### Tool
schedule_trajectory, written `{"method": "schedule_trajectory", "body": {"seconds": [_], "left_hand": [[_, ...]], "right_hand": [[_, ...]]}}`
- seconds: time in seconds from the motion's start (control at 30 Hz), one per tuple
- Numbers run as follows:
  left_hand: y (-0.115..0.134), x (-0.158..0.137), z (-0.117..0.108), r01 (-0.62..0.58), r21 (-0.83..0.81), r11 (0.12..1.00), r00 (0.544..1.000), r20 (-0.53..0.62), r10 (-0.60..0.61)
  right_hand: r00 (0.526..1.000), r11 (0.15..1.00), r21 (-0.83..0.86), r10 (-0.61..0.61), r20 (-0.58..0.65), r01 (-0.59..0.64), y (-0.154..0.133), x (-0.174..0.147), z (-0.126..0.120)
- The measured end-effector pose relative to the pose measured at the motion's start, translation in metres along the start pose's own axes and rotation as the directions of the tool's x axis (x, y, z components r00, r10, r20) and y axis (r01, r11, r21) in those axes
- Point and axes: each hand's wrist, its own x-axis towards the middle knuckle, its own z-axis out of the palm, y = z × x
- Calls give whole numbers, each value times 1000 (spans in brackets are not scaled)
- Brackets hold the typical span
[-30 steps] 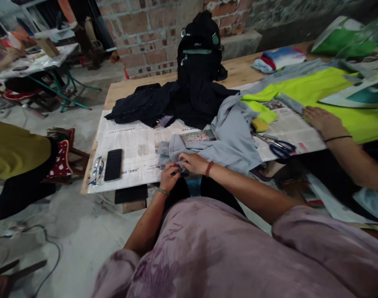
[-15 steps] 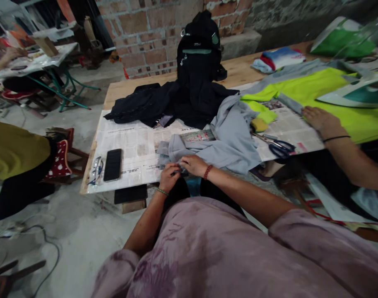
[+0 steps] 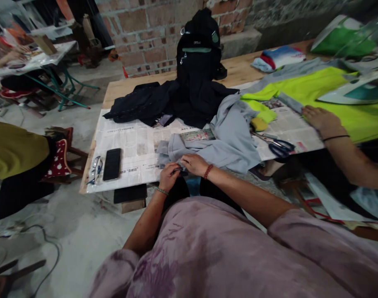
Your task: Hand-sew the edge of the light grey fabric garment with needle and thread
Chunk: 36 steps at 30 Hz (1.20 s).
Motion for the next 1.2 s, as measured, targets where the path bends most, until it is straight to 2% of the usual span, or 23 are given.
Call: {"method": "schedule_trajectory", "body": {"seconds": [0.27, 0.4, 0.53, 0.63, 0.67, 0.73, 0.8, 0.87, 0.93, 1.0, 1.1, 1.2], "left_hand": [[0, 0, 2, 14, -13, 1000, 1000, -1, -14], [0, 1, 1, 49, -35, 998, 997, -52, -51], [-1, 4, -1, 61, -80, 995, 997, -34, -63], [0, 6, -2, 86, -112, 990, 996, -26, -90], [0, 6, -2, 98, -124, 987, 994, -27, -102], [0, 7, -2, 128, -150, 980, 991, -31, -134], [0, 6, -1, 168, -179, 969, 984, -34, -177], [0, 6, -1, 222, -201, 954, 973, -20, -230], [1, 7, -2, 280, -212, 936, 958, 3, -286], [3, 7, -2, 321, -210, 924, 946, 24, -323], [6, 8, -2, 328, -191, 925, 944, 27, -329], [7, 7, 1, 335, -171, 926, 941, 23, -337]], "right_hand": [[999, 997, -75, -27, 23, 28, -4, 4, 7], [999, 1000, 3, -8, 45, 8, 0, 1, 18], [1000, 990, 137, 7, 24, -10, 6, -2, 22], [989, 976, 218, 17, -145, 15, 9, -5, 11], [970, 972, 237, 50, -238, 8, 9, -7, 7], [900, 967, 255, 131, -416, -23, 10, -17, 1], [851, 970, 240, 149, -504, -29, 9, -32, 2], [882, 980, 198, 75, -465, 21, 9, -47, 14], [937, 981, 169, -32, -348, 96, 8, -57, 33], [960, 977, 167, -85, -266, 133, 8, -59, 51], [948, 976, 192, -41, -316, 106, 11, -50, 64], [908, 974, 203, -3, -420, 97, 15, -38, 62]]}}
